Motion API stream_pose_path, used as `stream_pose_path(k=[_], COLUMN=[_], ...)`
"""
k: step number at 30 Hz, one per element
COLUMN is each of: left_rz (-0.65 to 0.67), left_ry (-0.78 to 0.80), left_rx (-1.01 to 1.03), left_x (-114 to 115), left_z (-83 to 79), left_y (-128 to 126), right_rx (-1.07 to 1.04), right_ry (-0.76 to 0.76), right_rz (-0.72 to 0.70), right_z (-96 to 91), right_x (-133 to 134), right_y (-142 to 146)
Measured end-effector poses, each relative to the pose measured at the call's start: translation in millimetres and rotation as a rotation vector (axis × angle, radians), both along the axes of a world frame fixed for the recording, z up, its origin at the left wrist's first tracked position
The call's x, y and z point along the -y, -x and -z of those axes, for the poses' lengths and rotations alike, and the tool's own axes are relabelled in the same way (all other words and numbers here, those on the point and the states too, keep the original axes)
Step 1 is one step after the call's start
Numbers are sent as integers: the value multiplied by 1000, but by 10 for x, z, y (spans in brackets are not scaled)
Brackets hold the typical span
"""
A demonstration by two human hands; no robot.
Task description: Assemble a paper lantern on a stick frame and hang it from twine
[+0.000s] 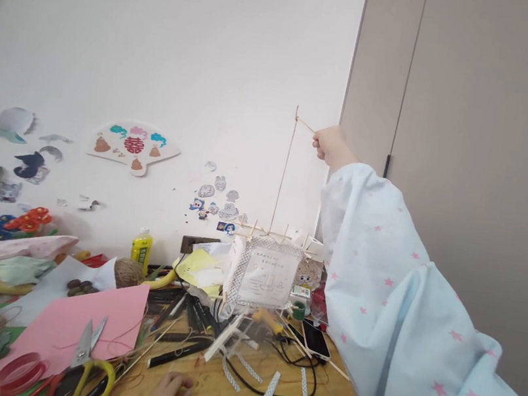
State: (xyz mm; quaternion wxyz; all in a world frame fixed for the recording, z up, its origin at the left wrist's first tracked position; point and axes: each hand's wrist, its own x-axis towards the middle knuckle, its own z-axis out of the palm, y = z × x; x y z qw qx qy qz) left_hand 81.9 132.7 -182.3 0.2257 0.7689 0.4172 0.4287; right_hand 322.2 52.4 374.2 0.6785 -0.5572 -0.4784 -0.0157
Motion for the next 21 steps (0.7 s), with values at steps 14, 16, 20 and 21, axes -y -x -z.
stream_pose_path(k=[14, 16, 20, 21], left_rz=[-5, -12, -37, -42], left_ry=[14, 17, 26, 26], left_rx=[24, 26, 29, 31], left_x=[12, 29, 94, 114], left_z=[-13, -30, -80, -96], left_y=[10, 6, -13, -17], right_rx=[0, -15, -33, -32], right_ry=[56, 44, 6, -10], right_rz=[-247, -238, -191, -178], right_z=[729, 762, 662, 602], right_x=[98, 112, 127, 127], right_y=[-64, -140, -236, -244])
